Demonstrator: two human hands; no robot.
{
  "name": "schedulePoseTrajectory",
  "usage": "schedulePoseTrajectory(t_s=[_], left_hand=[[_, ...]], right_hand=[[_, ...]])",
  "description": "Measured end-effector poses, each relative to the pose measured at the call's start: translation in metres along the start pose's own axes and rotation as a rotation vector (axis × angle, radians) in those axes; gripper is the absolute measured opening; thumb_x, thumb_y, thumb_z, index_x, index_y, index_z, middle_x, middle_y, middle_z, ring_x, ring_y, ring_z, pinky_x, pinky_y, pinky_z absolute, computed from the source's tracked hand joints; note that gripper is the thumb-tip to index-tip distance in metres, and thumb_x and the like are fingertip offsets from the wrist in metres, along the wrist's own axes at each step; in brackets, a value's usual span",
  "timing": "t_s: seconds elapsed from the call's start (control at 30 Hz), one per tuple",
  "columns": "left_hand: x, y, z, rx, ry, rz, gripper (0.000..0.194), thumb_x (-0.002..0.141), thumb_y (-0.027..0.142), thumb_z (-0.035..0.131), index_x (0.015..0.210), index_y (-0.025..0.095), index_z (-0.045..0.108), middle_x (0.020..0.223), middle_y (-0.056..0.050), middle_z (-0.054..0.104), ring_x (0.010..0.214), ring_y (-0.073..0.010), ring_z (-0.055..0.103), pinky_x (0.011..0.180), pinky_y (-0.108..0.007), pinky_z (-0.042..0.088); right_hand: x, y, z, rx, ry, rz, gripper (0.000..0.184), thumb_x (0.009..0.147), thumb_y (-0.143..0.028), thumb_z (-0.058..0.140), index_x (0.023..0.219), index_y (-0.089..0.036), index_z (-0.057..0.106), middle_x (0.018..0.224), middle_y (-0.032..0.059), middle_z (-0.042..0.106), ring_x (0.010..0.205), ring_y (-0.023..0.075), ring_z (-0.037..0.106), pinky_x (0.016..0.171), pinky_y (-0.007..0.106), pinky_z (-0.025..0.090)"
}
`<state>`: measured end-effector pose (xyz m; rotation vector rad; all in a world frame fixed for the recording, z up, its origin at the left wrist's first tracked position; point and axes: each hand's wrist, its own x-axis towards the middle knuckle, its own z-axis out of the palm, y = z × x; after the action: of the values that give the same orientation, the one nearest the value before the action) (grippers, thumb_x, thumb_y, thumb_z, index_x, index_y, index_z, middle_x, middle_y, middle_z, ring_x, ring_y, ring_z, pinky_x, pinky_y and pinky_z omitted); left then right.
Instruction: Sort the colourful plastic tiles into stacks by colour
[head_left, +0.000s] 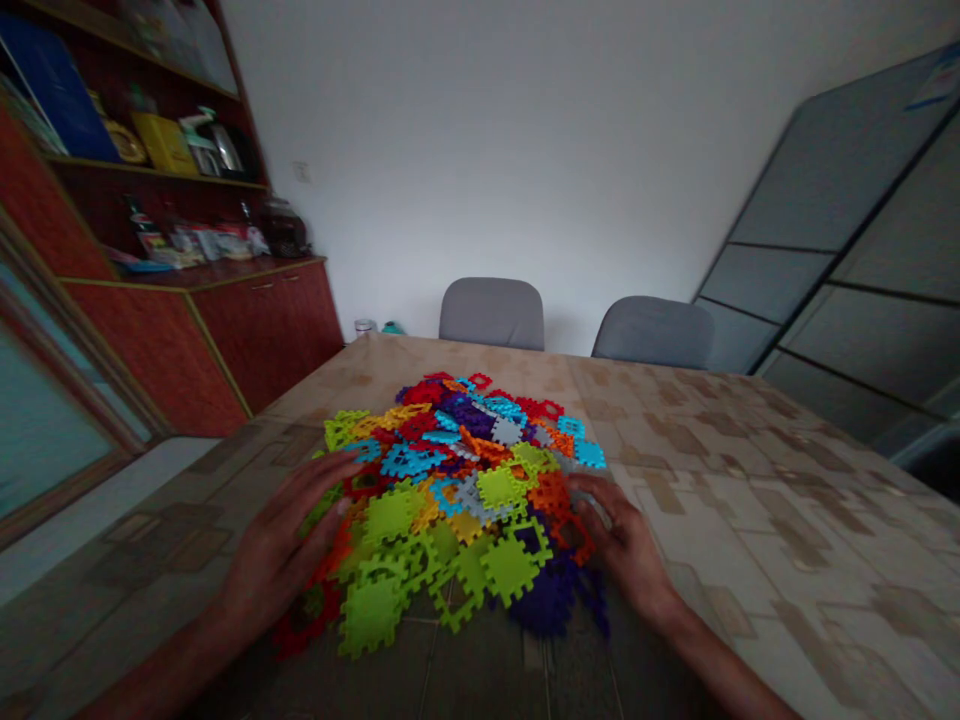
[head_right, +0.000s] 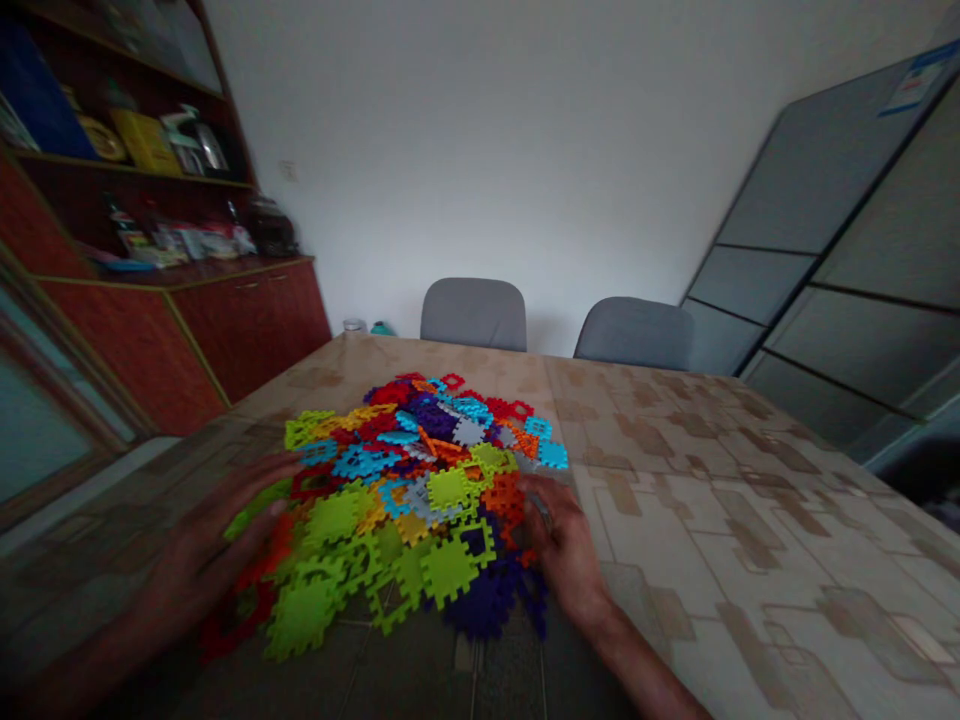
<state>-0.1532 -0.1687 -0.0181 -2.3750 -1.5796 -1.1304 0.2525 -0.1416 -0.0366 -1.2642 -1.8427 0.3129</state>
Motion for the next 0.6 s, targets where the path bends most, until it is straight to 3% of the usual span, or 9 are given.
schedulePoseTrajectory(t_s=[0.13,0.27,0.37,0.53,0.6], left_hand=[[-0.016,0.049,0.006,-0.034,-0.135,0.252,0.032,0.105,0.031,0.048,0.136,0.035,0.054,0.137,0.001,0.066,0.121,-0.0202,0.064,0.105,-0.031,0.051],[-0.027,0.088,0.031,0.070,-0.198,0.391,0.045,0.100,0.050,0.057,0.140,0.030,0.054,0.138,-0.003,0.066,0.121,-0.0255,0.063,0.101,-0.034,0.052],[-0.027,0.096,0.045,0.107,-0.182,0.417,0.054,0.094,0.058,0.062,0.137,0.025,0.056,0.135,-0.007,0.067,0.119,-0.0289,0.062,0.104,-0.040,0.049],[-0.030,0.093,0.049,0.087,-0.216,0.424,0.035,0.094,0.032,0.064,0.128,0.026,0.060,0.134,-0.005,0.067,0.124,-0.0258,0.059,0.123,-0.045,0.025],[-0.033,0.091,0.048,0.058,-0.237,0.401,0.030,0.094,0.028,0.063,0.123,0.026,0.062,0.132,-0.004,0.067,0.124,-0.0257,0.059,0.124,-0.048,0.024]], right_hand=[[-0.023,-0.027,-0.017,0.084,-0.135,-0.035,0.023,0.101,-0.032,0.049,0.107,-0.026,0.070,0.108,0.0071,0.075,0.100,0.0234,0.072,0.088,0.038,0.060],[-0.044,-0.051,-0.017,0.013,-0.224,-0.173,0.027,0.095,-0.019,0.055,0.119,-0.025,0.067,0.117,0.0089,0.072,0.109,0.0242,0.068,0.094,0.039,0.058],[-0.044,-0.061,-0.010,-0.108,-0.303,-0.244,0.042,0.089,-0.015,0.063,0.131,-0.023,0.061,0.131,0.0107,0.066,0.121,0.0281,0.060,0.103,0.048,0.051],[-0.029,-0.071,0.001,-0.159,-0.456,-0.290,0.058,0.086,-0.018,0.068,0.142,-0.024,0.052,0.145,0.0092,0.057,0.129,0.0305,0.051,0.109,0.054,0.042],[-0.025,-0.072,0.002,-0.138,-0.497,-0.294,0.058,0.088,-0.020,0.067,0.144,-0.023,0.050,0.145,0.0082,0.058,0.131,0.0290,0.048,0.112,0.052,0.038]])
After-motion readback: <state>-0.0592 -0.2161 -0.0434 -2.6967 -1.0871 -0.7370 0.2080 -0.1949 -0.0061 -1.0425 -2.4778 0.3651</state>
